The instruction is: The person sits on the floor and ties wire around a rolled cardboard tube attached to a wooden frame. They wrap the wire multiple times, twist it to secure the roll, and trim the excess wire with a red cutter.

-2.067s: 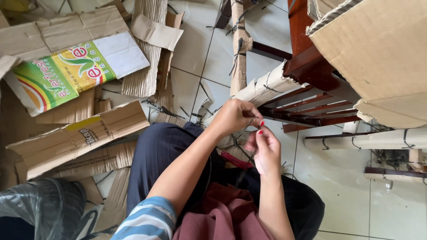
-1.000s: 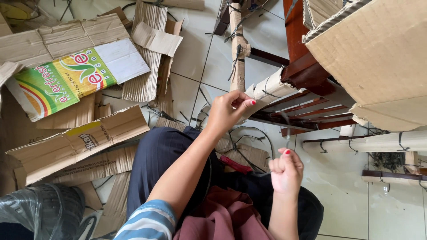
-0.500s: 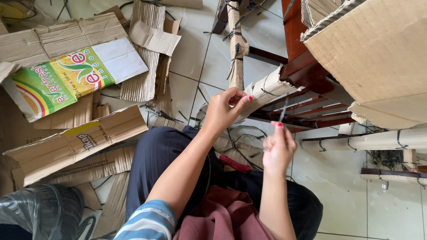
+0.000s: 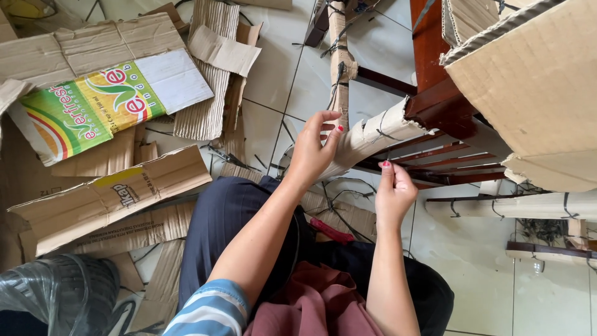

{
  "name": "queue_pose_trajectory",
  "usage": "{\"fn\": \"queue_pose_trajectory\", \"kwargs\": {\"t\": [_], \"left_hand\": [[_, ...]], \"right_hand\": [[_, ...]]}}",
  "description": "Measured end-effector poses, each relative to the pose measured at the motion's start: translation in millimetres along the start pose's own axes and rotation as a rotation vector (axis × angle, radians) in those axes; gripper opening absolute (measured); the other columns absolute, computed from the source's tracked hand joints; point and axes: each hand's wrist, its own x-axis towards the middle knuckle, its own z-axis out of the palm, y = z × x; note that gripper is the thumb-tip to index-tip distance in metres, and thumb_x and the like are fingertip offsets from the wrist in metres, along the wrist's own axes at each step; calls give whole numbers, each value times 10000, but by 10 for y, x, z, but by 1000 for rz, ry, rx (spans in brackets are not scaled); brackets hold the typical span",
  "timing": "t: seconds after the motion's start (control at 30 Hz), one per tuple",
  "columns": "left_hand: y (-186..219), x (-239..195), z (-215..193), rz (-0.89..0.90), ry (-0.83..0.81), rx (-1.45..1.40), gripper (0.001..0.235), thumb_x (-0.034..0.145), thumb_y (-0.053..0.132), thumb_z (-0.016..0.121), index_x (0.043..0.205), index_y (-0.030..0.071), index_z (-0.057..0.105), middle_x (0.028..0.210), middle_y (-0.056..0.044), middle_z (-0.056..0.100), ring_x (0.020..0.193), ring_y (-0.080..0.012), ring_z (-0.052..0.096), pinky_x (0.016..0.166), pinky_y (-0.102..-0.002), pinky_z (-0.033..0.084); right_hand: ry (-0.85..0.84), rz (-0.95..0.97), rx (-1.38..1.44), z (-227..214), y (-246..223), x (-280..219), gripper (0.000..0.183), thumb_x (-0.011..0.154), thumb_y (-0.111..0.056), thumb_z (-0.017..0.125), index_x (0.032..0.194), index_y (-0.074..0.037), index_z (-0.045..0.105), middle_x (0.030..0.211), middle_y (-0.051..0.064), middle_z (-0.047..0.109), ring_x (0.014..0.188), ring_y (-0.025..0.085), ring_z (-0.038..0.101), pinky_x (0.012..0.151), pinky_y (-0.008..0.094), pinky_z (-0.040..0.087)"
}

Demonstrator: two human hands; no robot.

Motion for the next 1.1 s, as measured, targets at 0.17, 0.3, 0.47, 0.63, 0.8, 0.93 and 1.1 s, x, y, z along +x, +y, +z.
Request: {"fn": "queue_pose_trajectory", "kwargs": {"t": [0.17,0.3,0.47,0.63,0.8,0.93,1.1], "left_hand": [[-191,79,62,-49,-55,-158,298,1042,176,569,1324,81,579,1337,-225,630,1222,-412,643,1005,-509,545],[-409,235,133,-89,-109,-264,345,1080,205,489,1414,119,513,1446,-291,538,1329,-487,527,1097,-584,467],[-718,369,296,-51,-180,-472,390,1104,234,491,1487,159,489,1455,-324,514,1398,-474,448,1151,-587,383],[-728,410,321,3,-251,-627,378,1109,225,536,1486,198,543,1459,-247,552,1380,-319,497,1165,-496,397],[-648,421,310,143,-314,-682,455,1077,151,622,1520,175,522,1476,-128,572,1312,-206,558,1154,-432,427],[-561,408,313,145,-231,-639,313,1043,119,662,1355,118,676,1294,-85,706,1247,-166,626,1098,-370,490],[-635,419,338,-19,-84,-517,157,983,82,703,1118,88,783,1009,-102,790,950,-122,737,849,-265,611]], "right_hand": [[-22,-83,-26,-13,-134,69,150,1078,-177,691,1005,-121,810,881,91,773,918,242,748,822,384,577],[-93,-139,-51,-66,33,174,152,1083,-162,679,1010,-104,800,890,93,772,953,276,744,837,412,573],[-163,-182,-74,-152,153,316,147,1077,-187,700,990,-123,800,867,86,764,944,294,741,837,421,570],[-227,-195,-102,-185,243,400,161,1079,-233,701,985,-148,799,861,58,764,939,291,740,845,417,567],[-256,-189,-123,-186,234,449,143,1065,-244,708,979,-178,801,864,31,770,944,264,741,856,403,565],[-266,-204,-150,-217,179,458,129,1058,-251,718,987,-182,800,861,34,768,935,286,738,839,415,567],[-268,-241,-179,-205,236,490,108,1037,-275,755,973,-210,813,836,16,767,896,262,741,823,392,576]]}}
